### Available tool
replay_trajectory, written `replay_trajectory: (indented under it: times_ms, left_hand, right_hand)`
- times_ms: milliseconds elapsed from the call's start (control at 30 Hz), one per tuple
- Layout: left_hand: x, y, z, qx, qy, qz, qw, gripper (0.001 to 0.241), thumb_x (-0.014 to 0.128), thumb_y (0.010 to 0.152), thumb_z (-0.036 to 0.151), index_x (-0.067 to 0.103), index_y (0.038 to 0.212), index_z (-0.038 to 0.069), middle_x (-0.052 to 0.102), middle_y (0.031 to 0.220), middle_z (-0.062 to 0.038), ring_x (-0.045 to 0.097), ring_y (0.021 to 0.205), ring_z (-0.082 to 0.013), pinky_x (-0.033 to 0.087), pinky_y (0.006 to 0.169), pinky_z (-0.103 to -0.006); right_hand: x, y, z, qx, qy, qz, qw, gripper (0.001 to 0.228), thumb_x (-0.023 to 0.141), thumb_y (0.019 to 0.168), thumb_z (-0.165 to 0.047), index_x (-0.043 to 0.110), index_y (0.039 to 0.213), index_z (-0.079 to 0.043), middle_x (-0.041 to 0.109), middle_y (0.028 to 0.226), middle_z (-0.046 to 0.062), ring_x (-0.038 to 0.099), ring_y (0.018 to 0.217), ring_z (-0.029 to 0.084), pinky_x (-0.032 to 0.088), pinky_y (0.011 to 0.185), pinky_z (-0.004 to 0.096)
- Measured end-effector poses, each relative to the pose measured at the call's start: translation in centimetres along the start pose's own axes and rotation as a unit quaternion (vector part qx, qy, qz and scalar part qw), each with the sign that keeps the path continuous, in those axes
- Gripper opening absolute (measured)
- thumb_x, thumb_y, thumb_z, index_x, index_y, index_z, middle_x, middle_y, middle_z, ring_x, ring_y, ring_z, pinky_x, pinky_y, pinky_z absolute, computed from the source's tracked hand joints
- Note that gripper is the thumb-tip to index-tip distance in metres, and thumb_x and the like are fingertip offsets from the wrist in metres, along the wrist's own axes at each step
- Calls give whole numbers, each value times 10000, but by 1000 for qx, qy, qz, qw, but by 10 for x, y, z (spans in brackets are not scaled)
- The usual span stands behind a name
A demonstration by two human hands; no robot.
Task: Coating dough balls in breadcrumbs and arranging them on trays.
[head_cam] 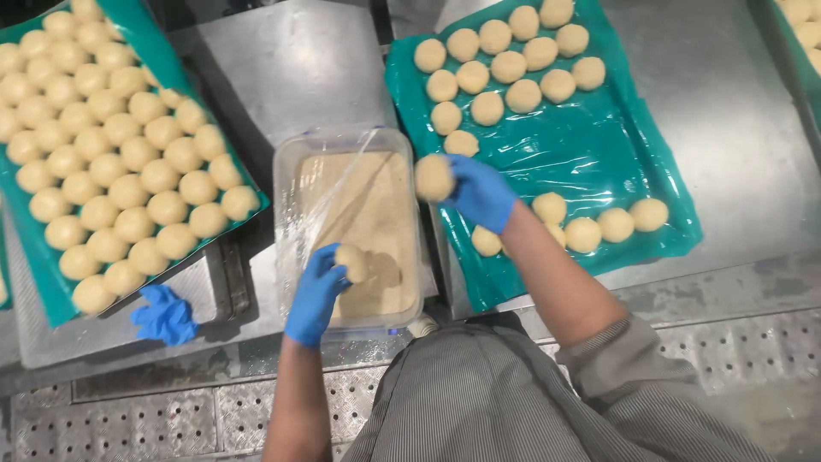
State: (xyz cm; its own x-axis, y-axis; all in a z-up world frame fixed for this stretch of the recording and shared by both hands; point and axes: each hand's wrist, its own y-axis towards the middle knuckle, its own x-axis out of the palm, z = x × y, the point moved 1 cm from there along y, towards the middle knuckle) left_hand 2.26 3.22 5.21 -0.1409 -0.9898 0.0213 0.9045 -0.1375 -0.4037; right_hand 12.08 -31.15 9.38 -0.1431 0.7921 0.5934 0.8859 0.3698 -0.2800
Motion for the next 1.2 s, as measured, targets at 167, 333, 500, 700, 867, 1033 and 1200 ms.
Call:
replay_trajectory:
  times_ms: [167,333,500,700,867,1033,1200]
  left_hand:
    - [37,-3,41,-57,-337,-21,940,566,542,921,153,466,1460,1,576,1413,-207,600,1283,-357,488,1030,-489]
    - [99,18,46,-12,-454,-105,885,583,550,954,165,412,1481,-43,510,1473,-250,526,1355,-451,465,1130,-513]
    - [162,45,65,-61,-464,-93,879,569,533,1018,235,408,1502,-37,493,1505,-233,504,1377,-401,447,1141,-506]
    - [237,79,83,-55,-475,-198,856,519,522,1020,230,428,1467,-17,503,1490,-196,508,1367,-370,426,1126,-577]
    - [302,114,67,-42,-395,-221,891,461,492,1055,167,471,1494,30,558,1435,-116,519,1314,-277,420,1126,-456]
    - [350,123,68,100,-179,-331,921,506,543,981,117,467,1473,27,520,1459,-130,543,1314,-270,452,1062,-438]
    - [406,123,78,-89,-264,-320,906,497,427,1016,168,456,1495,38,536,1455,-119,531,1305,-253,418,1055,-428]
  right_hand:
    - [-139,0,-36,-12,171,137,976,479,574,939,-147,489,1376,29,601,1351,197,632,1216,355,572,995,523]
    - [-188,39,-48,6,-25,219,975,458,652,909,-102,554,1350,-25,607,1319,162,641,1180,317,594,942,463]
    - [-235,81,-10,33,-229,271,934,419,716,871,-155,619,1266,-53,658,1207,150,671,1056,308,588,812,422]
    - [-212,45,-33,-331,-707,274,561,414,817,821,-291,711,1167,-90,711,1080,156,659,1007,286,568,868,409]
    - [-123,-64,-103,-304,-499,-22,811,922,869,794,-400,418,1527,-69,481,1537,214,494,1420,343,411,1173,475]
    - [-110,-136,-117,-238,-660,112,704,1022,848,702,-430,386,1594,-247,464,1492,258,525,1305,458,474,1077,486]
    - [-132,-179,-132,-199,-643,203,711,992,795,724,-335,382,1624,-284,526,1427,213,603,1206,425,541,1000,472]
